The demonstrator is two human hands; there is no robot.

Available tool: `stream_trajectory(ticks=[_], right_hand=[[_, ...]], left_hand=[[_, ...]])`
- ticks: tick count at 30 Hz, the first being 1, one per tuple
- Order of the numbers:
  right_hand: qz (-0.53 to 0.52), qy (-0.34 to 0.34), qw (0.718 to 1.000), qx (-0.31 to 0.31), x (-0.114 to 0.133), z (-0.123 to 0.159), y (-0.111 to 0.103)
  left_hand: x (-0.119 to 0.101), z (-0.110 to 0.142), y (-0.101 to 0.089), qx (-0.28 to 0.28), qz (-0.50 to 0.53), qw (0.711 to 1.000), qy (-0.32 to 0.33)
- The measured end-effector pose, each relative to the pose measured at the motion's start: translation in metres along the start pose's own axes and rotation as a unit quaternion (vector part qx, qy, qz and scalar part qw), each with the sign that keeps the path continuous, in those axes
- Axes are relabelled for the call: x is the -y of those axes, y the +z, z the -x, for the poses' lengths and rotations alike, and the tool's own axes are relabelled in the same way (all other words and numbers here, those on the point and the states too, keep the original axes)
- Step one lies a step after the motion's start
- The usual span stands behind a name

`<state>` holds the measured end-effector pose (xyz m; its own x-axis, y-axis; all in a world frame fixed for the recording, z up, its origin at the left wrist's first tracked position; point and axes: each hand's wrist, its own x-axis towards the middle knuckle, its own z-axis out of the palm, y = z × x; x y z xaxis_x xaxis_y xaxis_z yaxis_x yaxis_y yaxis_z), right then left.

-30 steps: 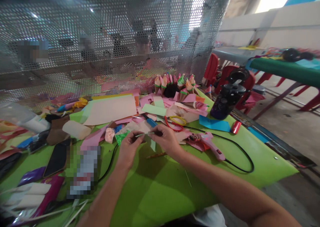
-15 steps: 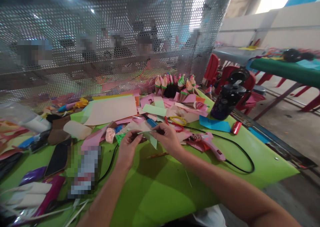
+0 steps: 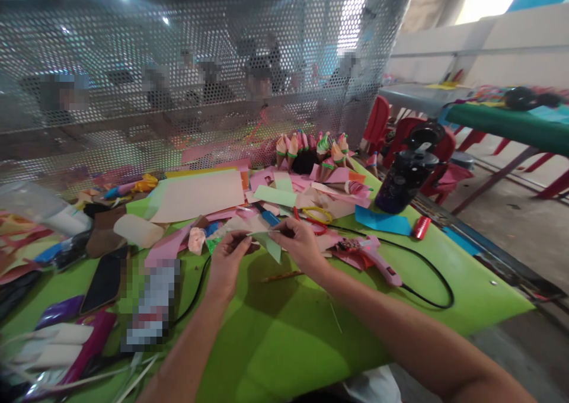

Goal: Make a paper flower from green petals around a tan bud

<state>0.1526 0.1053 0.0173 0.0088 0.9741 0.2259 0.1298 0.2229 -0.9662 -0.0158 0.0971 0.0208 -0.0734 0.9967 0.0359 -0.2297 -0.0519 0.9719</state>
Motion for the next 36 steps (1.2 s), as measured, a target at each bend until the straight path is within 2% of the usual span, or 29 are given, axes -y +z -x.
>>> stream_trajectory(ticks=[24,36], right_hand=[[-0.010,0.020,1.000,0.004,-0.0001,-0.0008,-0.0017],[-0.005,0.000,1.000,0.000,0.0019,0.0002,-0.0010]], left_hand=[[0.0069,-0.0018,-0.0055,0.005,-0.021,1.000,0.017],[0.0049,-0.0008,-0.0033,-0.001,-0.005,1.000,0.016]])
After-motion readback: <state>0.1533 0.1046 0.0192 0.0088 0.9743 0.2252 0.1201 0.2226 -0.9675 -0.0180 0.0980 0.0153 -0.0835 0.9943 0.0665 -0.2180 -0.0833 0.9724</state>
